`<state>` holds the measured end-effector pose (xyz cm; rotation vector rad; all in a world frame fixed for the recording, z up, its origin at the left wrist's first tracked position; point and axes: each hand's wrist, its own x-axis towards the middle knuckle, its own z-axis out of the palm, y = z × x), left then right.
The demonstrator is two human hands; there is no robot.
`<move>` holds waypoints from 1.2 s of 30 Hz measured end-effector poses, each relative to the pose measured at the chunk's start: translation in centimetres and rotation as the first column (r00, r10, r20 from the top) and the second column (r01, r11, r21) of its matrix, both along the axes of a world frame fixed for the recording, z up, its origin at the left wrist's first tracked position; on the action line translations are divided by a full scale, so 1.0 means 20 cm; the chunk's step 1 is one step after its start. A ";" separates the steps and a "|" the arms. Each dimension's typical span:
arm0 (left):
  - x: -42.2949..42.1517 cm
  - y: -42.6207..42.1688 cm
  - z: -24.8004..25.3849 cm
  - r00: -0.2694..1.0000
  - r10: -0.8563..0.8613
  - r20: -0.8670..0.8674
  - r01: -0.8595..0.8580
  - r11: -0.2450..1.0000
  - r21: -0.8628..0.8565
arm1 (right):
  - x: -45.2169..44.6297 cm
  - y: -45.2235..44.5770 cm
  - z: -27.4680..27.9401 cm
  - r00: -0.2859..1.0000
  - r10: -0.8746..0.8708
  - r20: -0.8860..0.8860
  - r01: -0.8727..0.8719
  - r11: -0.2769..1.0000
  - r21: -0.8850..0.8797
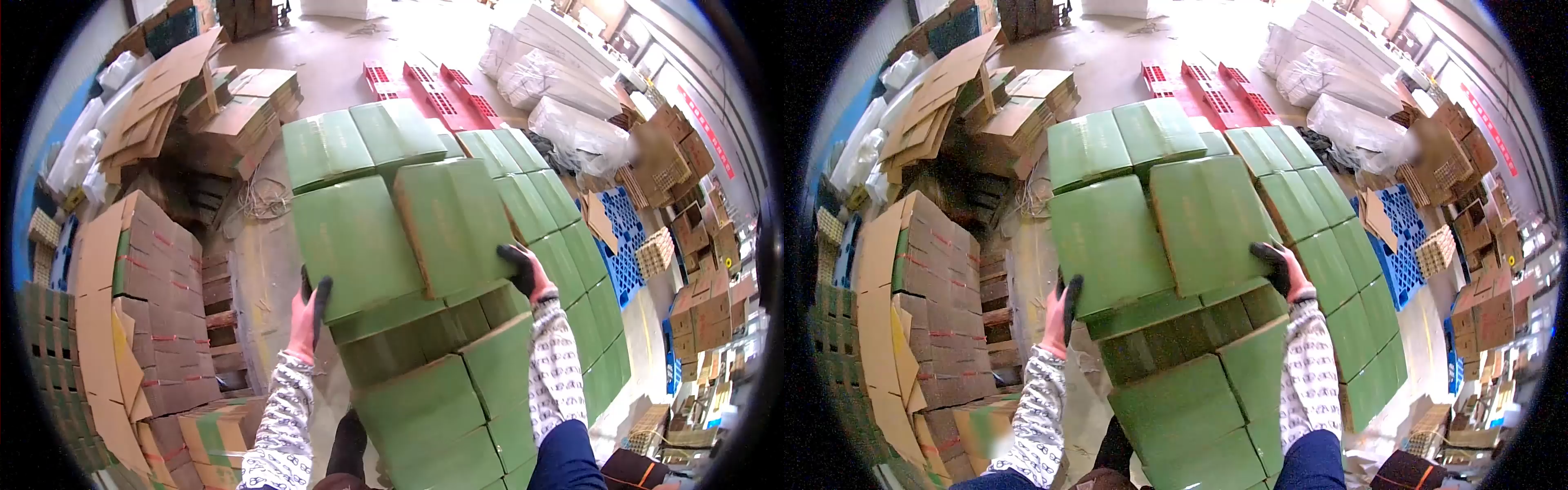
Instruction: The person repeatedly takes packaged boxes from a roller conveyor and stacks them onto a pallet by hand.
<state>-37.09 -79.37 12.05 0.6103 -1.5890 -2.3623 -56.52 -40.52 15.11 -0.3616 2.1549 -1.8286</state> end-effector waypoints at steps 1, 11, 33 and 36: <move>-0.05 -0.03 -0.03 0.998 0.001 0.056 0.003 0.998 -0.064 | -0.05 -0.10 0.02 0.934 -0.074 0.349 0.140 0.976 -0.167; -0.14 -0.04 -0.18 0.974 0.219 0.054 -0.190 0.926 -0.328 | -0.20 -0.30 -0.03 0.917 -0.292 0.273 0.261 0.955 0.143; 1.69 3.19 0.16 0.185 -0.970 -0.155 0.980 0.172 0.097 | 4.61 2.50 -0.41 -0.506 -0.805 0.310 0.832 -0.550 -0.070; 2.06 3.91 -0.08 -0.094 -0.994 -0.056 0.984 -0.101 0.149 | 5.09 2.75 -0.52 -0.479 -0.717 0.507 0.781 -0.611 -0.126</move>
